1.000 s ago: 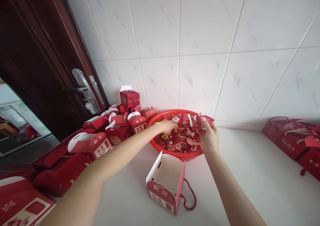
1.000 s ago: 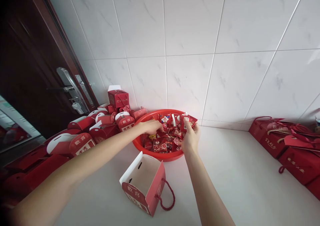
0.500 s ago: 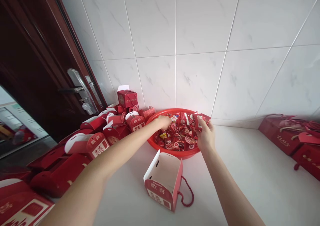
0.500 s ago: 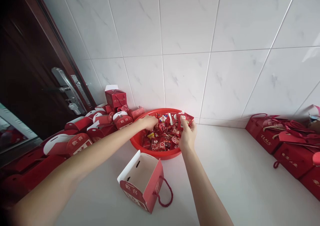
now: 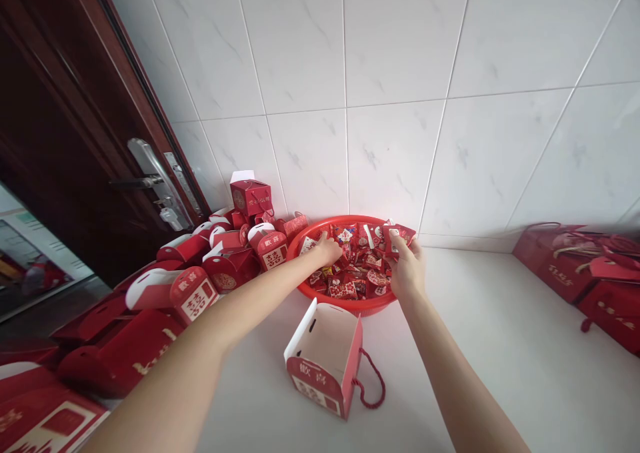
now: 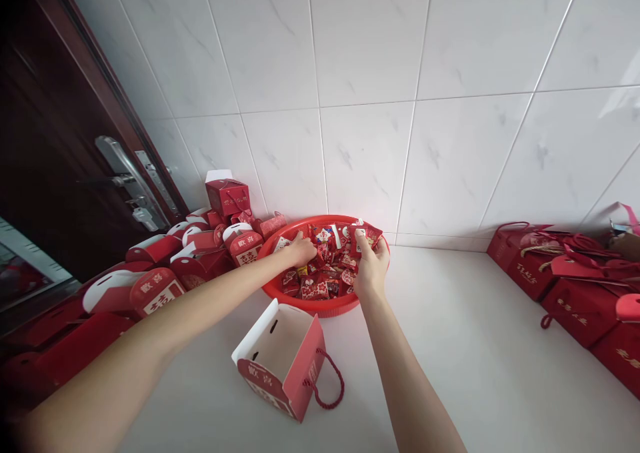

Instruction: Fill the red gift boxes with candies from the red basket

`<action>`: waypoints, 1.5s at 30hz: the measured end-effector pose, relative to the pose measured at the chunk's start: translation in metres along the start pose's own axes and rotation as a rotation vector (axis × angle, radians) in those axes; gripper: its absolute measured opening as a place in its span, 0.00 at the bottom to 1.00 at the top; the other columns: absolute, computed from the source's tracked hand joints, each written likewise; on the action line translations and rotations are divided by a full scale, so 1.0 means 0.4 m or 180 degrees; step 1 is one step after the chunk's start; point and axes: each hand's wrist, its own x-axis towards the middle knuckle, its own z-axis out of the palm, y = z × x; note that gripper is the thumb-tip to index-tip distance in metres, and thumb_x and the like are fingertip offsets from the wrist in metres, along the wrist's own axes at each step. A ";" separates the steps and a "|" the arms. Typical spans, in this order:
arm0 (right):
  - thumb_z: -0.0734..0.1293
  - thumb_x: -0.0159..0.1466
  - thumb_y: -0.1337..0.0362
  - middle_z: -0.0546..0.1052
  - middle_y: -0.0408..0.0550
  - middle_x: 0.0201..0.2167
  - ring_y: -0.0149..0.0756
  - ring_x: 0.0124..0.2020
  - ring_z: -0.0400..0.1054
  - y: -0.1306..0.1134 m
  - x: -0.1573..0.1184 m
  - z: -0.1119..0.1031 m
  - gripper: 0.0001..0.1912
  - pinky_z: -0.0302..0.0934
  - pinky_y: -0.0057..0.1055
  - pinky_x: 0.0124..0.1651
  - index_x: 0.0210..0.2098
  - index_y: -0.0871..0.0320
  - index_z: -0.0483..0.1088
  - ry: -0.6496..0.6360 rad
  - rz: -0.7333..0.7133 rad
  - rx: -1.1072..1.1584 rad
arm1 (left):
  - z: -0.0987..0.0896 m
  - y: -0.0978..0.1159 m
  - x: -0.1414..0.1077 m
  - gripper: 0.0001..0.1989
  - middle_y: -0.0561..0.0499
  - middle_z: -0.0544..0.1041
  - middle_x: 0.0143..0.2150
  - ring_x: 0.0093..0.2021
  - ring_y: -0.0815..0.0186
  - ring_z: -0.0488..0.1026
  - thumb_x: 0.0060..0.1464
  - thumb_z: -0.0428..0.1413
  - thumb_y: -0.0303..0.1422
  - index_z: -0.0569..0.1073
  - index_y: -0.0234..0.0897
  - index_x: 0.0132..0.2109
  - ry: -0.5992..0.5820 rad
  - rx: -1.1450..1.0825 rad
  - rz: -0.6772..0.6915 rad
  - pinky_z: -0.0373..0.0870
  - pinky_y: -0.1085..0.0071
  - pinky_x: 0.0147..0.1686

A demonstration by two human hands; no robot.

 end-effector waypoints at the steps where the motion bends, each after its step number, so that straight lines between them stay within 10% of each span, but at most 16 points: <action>1: 0.80 0.44 0.59 0.78 0.39 0.25 0.32 0.27 0.72 0.001 0.000 -0.001 0.17 0.68 0.26 0.28 0.27 0.55 0.71 0.0000 -0.0002 0.0007 | 0.005 0.006 0.002 0.10 0.38 0.83 0.36 0.49 0.46 0.75 0.41 0.64 0.15 0.80 0.34 0.30 -0.0041 0.0085 -0.0011 0.53 0.43 0.61; 13: 0.79 0.44 0.59 0.79 0.39 0.26 0.32 0.27 0.72 0.001 -0.002 -0.002 0.17 0.68 0.26 0.28 0.28 0.55 0.71 -0.0033 0.0015 -0.0012 | -0.014 0.016 -0.020 0.09 0.44 0.79 0.26 0.44 0.49 0.75 0.36 0.67 0.20 0.76 0.36 0.22 0.0032 -0.0447 -0.0246 0.56 0.46 0.59; 22: 0.80 0.44 0.57 0.78 0.39 0.24 0.33 0.25 0.72 -0.002 -0.006 -0.006 0.18 0.68 0.28 0.27 0.29 0.55 0.72 -0.0304 0.0069 -0.0186 | -0.136 -0.017 -0.178 0.22 0.49 0.79 0.34 0.36 0.63 0.75 0.50 0.63 0.50 0.76 0.34 0.38 0.1008 -0.2521 -0.0089 0.70 0.69 0.37; 26: 0.81 0.42 0.57 0.77 0.39 0.24 0.32 0.25 0.70 -0.021 -0.015 -0.004 0.19 0.65 0.26 0.25 0.28 0.56 0.74 -0.0607 0.0133 -0.0231 | -0.160 0.033 -0.260 0.27 0.47 0.81 0.35 0.38 0.61 0.77 0.38 0.71 0.49 0.78 0.32 0.39 0.1287 -0.4137 0.0079 0.71 0.66 0.41; 34: 0.82 0.43 0.55 0.78 0.41 0.26 0.30 0.23 0.68 -0.136 -0.097 0.026 0.20 0.63 0.26 0.24 0.30 0.57 0.76 -0.1129 -0.0020 -0.0532 | -0.157 0.115 -0.383 0.23 0.53 0.78 0.30 0.30 0.70 0.73 0.36 0.74 0.44 0.77 0.32 0.34 0.1404 -0.4991 0.0167 0.67 0.71 0.35; 45: 0.84 0.42 0.55 0.81 0.47 0.30 0.41 0.29 0.76 -0.207 -0.184 0.025 0.24 0.72 0.36 0.31 0.34 0.58 0.77 -0.1574 0.0030 -0.1094 | -0.128 0.127 -0.484 0.16 0.50 0.79 0.30 0.33 0.65 0.77 0.50 0.68 0.42 0.77 0.33 0.36 0.1028 -0.4745 0.0337 0.71 0.66 0.42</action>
